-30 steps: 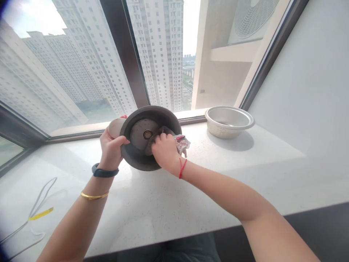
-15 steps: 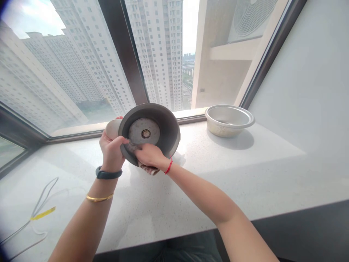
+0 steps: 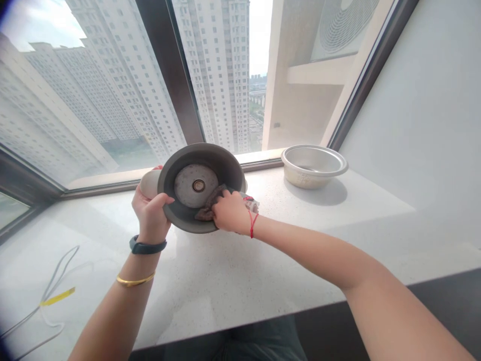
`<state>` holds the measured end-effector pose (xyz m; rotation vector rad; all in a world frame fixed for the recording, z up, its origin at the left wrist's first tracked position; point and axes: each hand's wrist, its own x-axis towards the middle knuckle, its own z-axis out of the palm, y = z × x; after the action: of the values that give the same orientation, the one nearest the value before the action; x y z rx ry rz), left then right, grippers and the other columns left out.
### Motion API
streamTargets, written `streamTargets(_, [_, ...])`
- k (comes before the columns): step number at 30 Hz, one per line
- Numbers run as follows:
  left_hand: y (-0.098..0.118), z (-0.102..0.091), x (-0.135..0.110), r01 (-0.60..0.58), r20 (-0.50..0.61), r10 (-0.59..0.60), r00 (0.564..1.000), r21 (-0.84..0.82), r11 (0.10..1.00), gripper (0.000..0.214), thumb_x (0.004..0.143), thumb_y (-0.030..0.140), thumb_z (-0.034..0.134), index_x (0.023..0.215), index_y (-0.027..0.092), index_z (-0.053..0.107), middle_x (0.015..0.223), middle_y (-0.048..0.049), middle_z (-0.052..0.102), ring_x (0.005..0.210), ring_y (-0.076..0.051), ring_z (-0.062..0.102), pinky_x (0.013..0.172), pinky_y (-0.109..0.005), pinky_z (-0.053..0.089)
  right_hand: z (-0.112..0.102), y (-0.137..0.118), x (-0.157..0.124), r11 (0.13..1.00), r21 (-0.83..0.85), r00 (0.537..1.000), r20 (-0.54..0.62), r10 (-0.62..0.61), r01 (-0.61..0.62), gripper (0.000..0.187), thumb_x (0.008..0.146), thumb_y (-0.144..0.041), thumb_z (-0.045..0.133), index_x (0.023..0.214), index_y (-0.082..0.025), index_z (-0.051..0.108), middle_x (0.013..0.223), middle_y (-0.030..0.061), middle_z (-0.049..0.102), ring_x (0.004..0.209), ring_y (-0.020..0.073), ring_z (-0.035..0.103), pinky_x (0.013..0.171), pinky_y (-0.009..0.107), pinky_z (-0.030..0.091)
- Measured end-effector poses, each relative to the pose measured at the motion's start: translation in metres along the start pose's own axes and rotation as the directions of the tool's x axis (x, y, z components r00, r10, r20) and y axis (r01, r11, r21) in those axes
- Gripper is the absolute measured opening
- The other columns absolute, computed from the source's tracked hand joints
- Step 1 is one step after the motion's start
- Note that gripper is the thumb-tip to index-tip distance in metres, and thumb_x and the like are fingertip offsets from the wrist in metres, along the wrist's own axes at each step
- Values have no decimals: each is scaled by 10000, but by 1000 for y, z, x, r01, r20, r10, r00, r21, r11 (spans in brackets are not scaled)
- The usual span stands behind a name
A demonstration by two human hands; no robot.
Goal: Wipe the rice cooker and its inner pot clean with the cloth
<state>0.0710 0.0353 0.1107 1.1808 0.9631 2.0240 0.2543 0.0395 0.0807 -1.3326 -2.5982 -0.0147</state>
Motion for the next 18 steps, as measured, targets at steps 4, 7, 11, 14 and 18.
streamTargets(4, [7, 4, 0, 25, -1, -25, 1000, 18, 1000, 628, 485, 50, 592, 1086, 178, 723, 1066, -43, 700, 937, -224, 632, 758, -290, 516, -16, 33, 8, 984, -170, 999, 33, -41, 46, 252, 842, -112, 506, 891, -99, 752, 1044, 205, 672, 1120, 367, 457, 818, 479, 328])
streamTargets(7, [20, 4, 9, 87, 38, -89, 995, 37, 995, 605, 488, 59, 599, 1069, 167, 728, 955, -31, 693, 811, -187, 610, 649, -252, 489, -28, 43, 15, 977, -199, 996, 52, -68, 77, 275, 847, -96, 488, 918, -116, 752, 1119, 199, 651, 1160, 359, 409, 847, 492, 306])
streamTargets(11, [36, 7, 23, 141, 124, -151, 981, 83, 987, 573, 485, 59, 610, 1039, 135, 730, 893, -38, 691, 765, -182, 605, 580, -229, 459, -29, 32, 8, 992, -98, 995, 76, -67, 74, 241, 828, -134, 526, 879, -108, 760, 1119, 215, 656, 1185, 372, 404, 892, 506, 304])
streamTargets(14, [40, 13, 27, 157, 174, -179, 968, 137, 978, 581, 480, 70, 618, 1045, 136, 734, 865, -36, 695, 759, -193, 610, 560, -237, 458, -19, 12, -1, 995, 98, 994, 104, -31, 21, 217, 813, -224, 572, 827, -112, 757, 1038, 217, 690, 1167, 388, 458, 888, 482, 348])
streamTargets(18, [37, 22, 26, 102, 237, -149, 960, 201, 974, 574, 483, 86, 622, 1034, 166, 757, 896, -36, 714, 794, -220, 627, 581, -266, 486, -6, -23, 0, 854, 510, 986, 163, 22, -104, 225, 829, -301, 547, 727, -178, 705, 839, 104, 725, 914, 274, 618, 752, 344, 439])
